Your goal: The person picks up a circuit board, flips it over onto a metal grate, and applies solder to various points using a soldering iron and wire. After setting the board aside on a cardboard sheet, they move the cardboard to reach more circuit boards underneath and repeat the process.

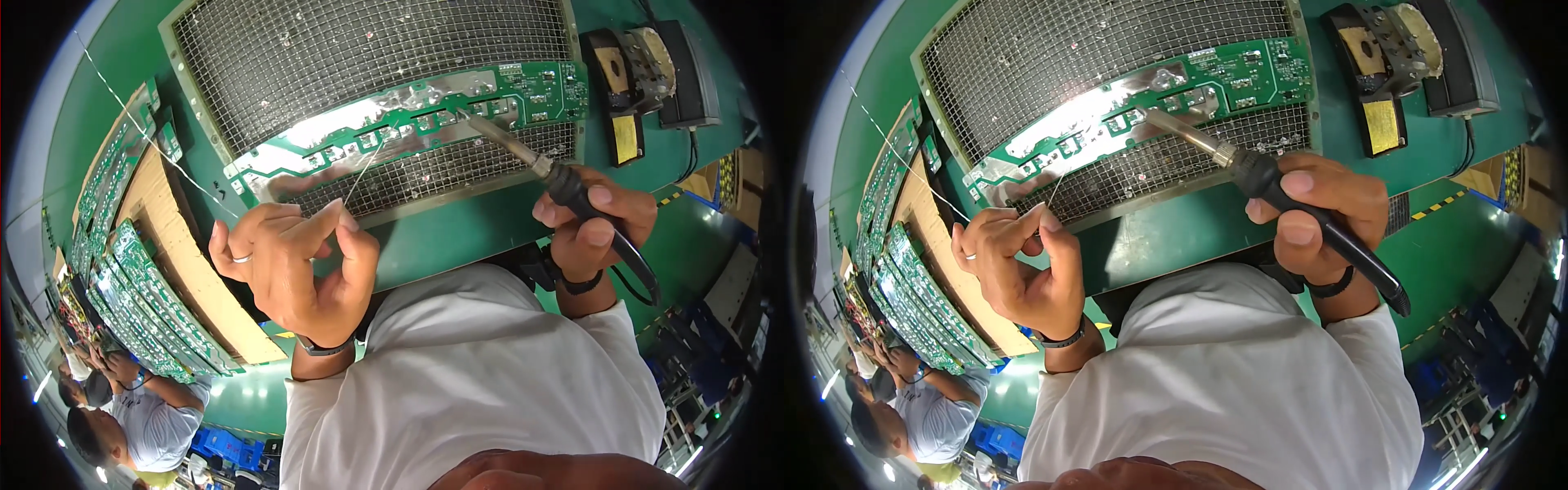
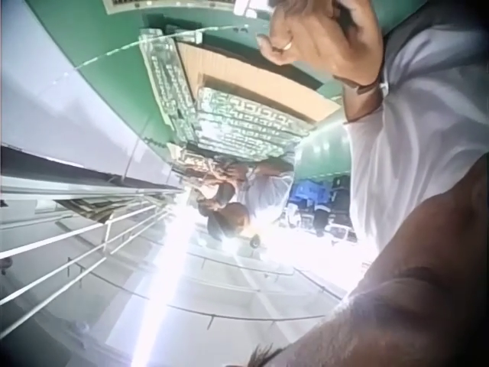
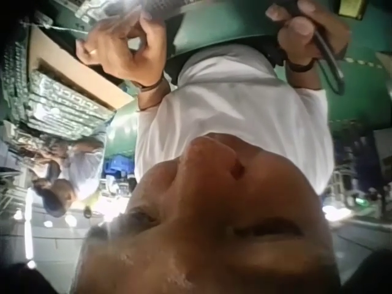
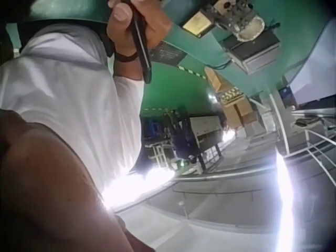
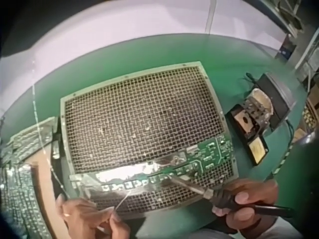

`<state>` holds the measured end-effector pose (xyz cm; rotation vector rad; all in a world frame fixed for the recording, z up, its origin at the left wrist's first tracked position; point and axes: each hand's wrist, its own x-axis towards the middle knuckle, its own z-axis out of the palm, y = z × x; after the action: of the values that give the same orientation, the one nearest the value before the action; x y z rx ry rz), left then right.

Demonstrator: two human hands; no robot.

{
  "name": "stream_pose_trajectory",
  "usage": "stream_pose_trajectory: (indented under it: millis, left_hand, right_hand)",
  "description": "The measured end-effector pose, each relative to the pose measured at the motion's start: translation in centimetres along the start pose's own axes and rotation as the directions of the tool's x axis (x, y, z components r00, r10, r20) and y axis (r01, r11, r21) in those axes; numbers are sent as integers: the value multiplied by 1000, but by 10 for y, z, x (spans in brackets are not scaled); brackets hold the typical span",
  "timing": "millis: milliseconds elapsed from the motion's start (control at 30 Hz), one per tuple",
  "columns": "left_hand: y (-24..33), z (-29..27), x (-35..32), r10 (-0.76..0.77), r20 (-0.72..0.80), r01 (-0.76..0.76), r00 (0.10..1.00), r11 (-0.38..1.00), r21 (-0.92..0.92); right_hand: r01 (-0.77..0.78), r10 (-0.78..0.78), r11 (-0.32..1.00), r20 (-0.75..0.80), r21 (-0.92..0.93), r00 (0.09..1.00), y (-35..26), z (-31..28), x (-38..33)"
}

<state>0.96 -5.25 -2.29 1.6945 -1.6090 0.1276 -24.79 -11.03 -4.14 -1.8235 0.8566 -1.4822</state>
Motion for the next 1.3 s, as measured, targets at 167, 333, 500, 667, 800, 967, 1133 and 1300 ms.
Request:
stream_pose_trajectory:
  millis: [167,333,500,667,800,967,1133,1300]
  left_hand:
    - [-7,-6,-6,-23,-18,23,1000,1000,-8]
    - [-11,-13,-11,-24,4,24,1000,1000,-14]
    - [-16,-23,-15,-72,-7,72,997,997,-21]
    - [-29,-23,-23,-169,-125,161,978,985,-69]
    - [-43,-30,-16,-171,-131,174,977,985,17]
    - [-46,-33,-9,-260,-95,267,961,961,73]
    - [-31,-17,3,-201,-142,197,969,979,-43]
    - [-34,-33,0,-159,-58,157,986,987,-31]
  right_hand:
    - [-16,14,1000,77,26,997,-3,12,3]
    - [-16,12,999,118,31,993,-5,20,-1]
    - [18,-20,1000,145,14,989,-4,25,0]
    - [13,-9,1000,208,-17,978,-7,27,0]
    - [162,-150,970,81,-180,985,-1,23,-9]
    - [284,-242,825,149,-488,959,-3,-4,-18]
    - [154,-225,716,-17,-681,974,24,-36,-56]
    - [265,-324,608,70,-748,943,15,-21,-46]
